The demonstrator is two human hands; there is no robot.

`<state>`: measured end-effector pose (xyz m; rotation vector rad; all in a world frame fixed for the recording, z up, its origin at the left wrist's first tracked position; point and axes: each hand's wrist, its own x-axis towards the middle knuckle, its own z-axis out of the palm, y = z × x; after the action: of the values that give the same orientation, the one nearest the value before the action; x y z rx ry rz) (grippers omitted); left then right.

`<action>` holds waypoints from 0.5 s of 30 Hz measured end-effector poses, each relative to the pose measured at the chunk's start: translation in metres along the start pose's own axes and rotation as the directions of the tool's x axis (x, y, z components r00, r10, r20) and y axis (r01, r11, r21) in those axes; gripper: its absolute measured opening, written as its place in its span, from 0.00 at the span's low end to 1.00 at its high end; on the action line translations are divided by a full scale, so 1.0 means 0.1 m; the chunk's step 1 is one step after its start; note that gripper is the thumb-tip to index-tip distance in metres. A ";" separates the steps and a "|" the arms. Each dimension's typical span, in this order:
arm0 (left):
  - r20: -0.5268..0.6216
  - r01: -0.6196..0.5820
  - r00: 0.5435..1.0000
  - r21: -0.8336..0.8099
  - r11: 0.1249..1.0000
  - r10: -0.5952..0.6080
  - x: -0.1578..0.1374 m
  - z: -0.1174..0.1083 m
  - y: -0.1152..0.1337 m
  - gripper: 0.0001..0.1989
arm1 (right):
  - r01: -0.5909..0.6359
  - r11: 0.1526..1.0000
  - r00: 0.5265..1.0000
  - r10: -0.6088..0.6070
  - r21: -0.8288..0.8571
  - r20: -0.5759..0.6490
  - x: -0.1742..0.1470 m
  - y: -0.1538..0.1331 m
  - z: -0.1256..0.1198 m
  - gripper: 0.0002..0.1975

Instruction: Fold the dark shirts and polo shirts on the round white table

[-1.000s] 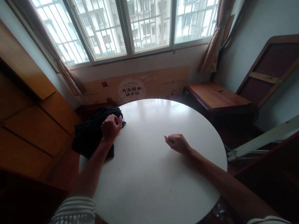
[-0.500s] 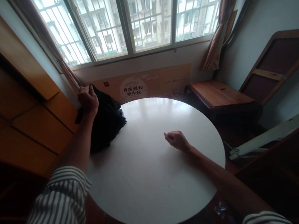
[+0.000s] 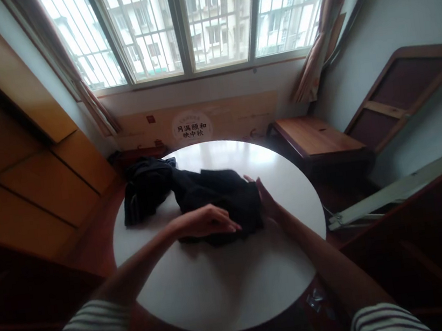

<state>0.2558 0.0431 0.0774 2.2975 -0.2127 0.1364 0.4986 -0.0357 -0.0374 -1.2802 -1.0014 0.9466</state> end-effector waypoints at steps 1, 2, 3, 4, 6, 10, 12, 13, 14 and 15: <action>0.071 0.027 0.997 -0.057 0.998 -0.023 -0.09 0.15 -0.07 0.17 | -0.009 0.999 1.000 0.008 -0.041 -0.022 0.00 0.02 0.00 0.38; 0.063 0.066 0.996 -0.070 0.995 -0.061 -0.20 0.26 -0.14 0.17 | -0.014 0.997 0.999 0.010 -0.075 -0.050 0.00 0.04 0.00 0.37; -0.023 0.115 0.993 -0.040 0.992 -0.116 -0.32 0.33 -0.20 0.17 | -0.015 0.996 0.997 0.008 -0.088 -0.077 0.01 0.07 0.00 0.35; -0.167 0.181 0.970 0.021 0.983 -0.175 -0.44 0.37 -0.25 0.18 | -0.010 0.997 0.994 0.002 -0.083 -0.106 0.03 0.09 0.00 0.33; -0.500 0.373 0.829 0.159 0.914 -0.251 -0.68 0.37 -0.35 0.18 | 0.014 0.998 0.987 -0.024 -0.062 -0.161 0.07 0.13 0.01 0.28; -0.766 0.676 0.547 0.165 0.718 -0.339 -1.03 0.34 -0.60 0.34 | 0.086 0.986 0.969 -0.116 -0.144 -0.219 0.12 0.15 0.03 0.21; -0.664 0.672 0.588 0.084 0.736 -0.462 -1.10 0.37 -0.72 0.39 | 0.120 0.974 0.961 -0.162 -0.193 -0.223 0.13 0.13 0.01 0.19; -0.600 0.649 0.622 0.036 0.760 -0.503 -1.11 0.38 -0.76 0.35 | 0.138 0.966 0.955 -0.189 -0.217 -0.231 0.13 0.10 0.00 0.19; -0.558 0.623 0.646 -0.010 0.782 -0.521 -1.11 0.38 -0.78 0.29 | 0.159 0.956 0.945 -0.220 -0.246 -0.244 0.12 0.06 -0.02 0.19; -0.555 0.598 0.650 -0.048 0.800 -0.519 -1.10 0.36 -0.79 0.25 | 0.182 0.942 0.931 -0.258 -0.282 -0.260 0.11 0.01 -0.04 0.19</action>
<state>0.1648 0.0807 -0.0220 2.2428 0.8372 0.4868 0.5059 -0.0263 -0.0377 -1.4352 -1.0270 0.4453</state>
